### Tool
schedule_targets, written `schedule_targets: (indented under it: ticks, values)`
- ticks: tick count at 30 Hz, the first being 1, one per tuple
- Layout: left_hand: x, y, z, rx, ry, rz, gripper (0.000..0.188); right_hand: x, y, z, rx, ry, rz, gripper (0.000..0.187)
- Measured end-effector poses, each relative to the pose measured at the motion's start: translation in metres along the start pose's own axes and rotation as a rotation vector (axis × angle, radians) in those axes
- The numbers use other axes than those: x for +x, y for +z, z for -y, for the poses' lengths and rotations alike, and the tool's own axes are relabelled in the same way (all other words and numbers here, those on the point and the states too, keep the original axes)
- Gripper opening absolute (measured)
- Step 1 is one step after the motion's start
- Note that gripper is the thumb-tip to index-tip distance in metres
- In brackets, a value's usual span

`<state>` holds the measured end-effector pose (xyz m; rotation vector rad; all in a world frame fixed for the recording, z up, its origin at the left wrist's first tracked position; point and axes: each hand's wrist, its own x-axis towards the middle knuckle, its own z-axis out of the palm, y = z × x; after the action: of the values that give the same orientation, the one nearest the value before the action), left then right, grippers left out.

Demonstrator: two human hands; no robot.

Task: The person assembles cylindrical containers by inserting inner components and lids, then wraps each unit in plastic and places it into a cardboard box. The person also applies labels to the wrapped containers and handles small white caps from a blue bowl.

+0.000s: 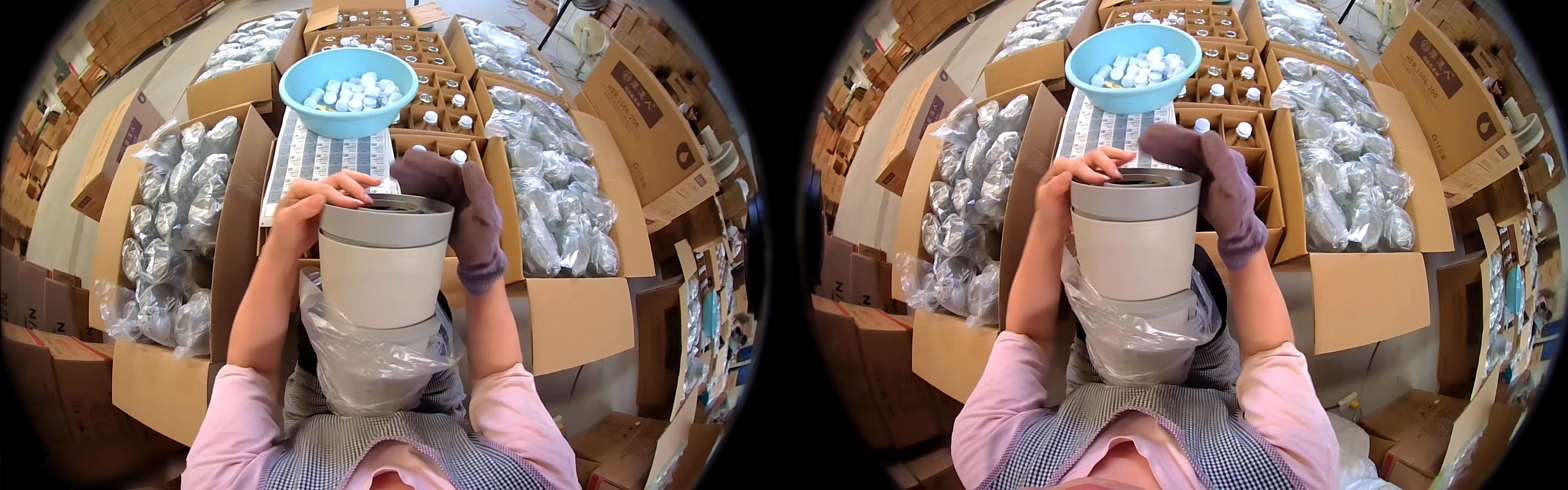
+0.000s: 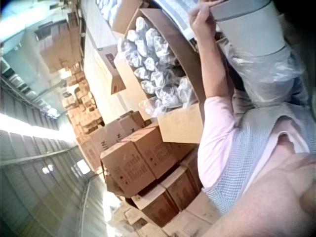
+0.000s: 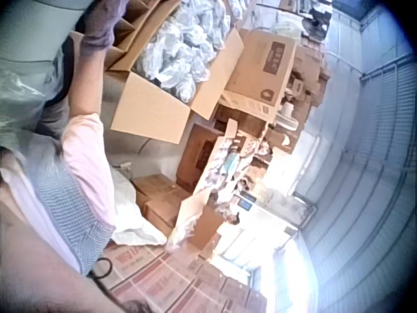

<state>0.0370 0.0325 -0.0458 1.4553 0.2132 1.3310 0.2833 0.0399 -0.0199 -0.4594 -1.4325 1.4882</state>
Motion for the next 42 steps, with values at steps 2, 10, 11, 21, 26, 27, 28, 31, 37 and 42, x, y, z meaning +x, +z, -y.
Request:
schedule_targets:
  ticks: [2,10,11,21,26,27,28,31,37,42]
  values:
    - [0.017,0.043,-0.041,0.418,-0.107,-0.136,0.03,0.008,-0.003,-0.03,0.39,-0.047,0.091,0.063]
    - [-0.02,0.002,0.033,-0.375,0.228,-0.071,0.033,-0.004,0.052,0.046,-0.884,-0.35,0.064,0.026]
    - [-0.018,-0.004,0.041,-0.494,0.239,-0.039,0.033,-0.001,0.058,0.053,-0.748,-0.197,0.062,0.025]
    - [0.01,0.029,-0.049,0.421,0.045,0.015,0.03,0.001,0.019,-0.001,-0.093,0.076,0.031,0.05]
    - [-0.018,-0.016,0.033,-0.386,0.159,-0.052,0.036,0.009,0.036,0.024,-1.009,-0.328,0.13,0.033]
    - [-0.015,-0.012,0.021,-0.343,0.073,-0.061,0.036,0.014,0.03,0.027,-0.99,-0.337,0.153,0.028]
    - [-0.007,-0.003,0.002,-0.166,0.003,-0.066,0.033,0.013,0.017,0.015,-0.395,-0.131,0.138,0.042]
    - [0.016,0.053,-0.057,0.444,-0.117,-0.126,0.022,0.007,0.008,-0.023,0.566,0.087,0.064,0.078]
    - [-0.008,0.024,-0.016,0.008,0.129,-0.165,0.039,0.003,0.044,0.044,-0.548,0.266,-0.002,0.083]
    - [-0.007,-0.01,0.011,-0.155,0.089,0.008,0.041,0.005,0.037,0.042,-0.597,0.165,0.102,0.087]
